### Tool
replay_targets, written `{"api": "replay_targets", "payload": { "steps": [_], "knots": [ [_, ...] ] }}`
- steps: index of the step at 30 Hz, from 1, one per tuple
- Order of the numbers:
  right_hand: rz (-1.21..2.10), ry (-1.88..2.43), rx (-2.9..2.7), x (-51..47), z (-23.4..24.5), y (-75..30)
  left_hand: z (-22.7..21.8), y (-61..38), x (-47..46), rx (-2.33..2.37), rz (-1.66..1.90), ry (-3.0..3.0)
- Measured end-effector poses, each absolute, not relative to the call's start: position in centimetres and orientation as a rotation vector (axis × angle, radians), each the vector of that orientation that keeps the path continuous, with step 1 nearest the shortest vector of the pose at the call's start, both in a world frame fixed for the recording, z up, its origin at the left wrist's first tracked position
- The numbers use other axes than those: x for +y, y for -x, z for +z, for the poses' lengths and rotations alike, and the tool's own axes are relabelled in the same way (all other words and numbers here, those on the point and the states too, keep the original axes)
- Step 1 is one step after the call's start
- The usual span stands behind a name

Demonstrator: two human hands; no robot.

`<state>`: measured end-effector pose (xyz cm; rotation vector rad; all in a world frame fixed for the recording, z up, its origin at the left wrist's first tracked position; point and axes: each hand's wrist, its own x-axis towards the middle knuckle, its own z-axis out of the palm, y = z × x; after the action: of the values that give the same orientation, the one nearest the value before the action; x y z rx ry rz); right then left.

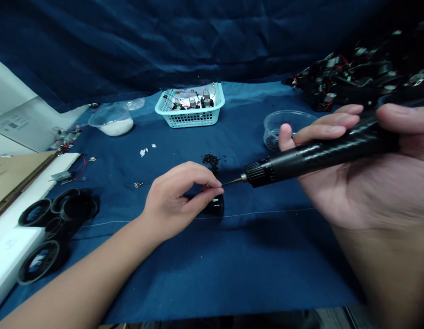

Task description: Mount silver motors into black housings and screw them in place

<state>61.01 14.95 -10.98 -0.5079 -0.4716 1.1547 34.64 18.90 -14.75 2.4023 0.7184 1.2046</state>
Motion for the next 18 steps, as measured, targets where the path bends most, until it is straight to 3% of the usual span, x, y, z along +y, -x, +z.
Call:
{"api": "replay_targets", "payload": {
  "steps": [18],
  "knots": [
    [1.117, 0.527, -0.492, 14.88, -10.94, -60.66, -14.53, -34.31, 18.81, 0.818, 1.088, -2.488]
  ]
}}
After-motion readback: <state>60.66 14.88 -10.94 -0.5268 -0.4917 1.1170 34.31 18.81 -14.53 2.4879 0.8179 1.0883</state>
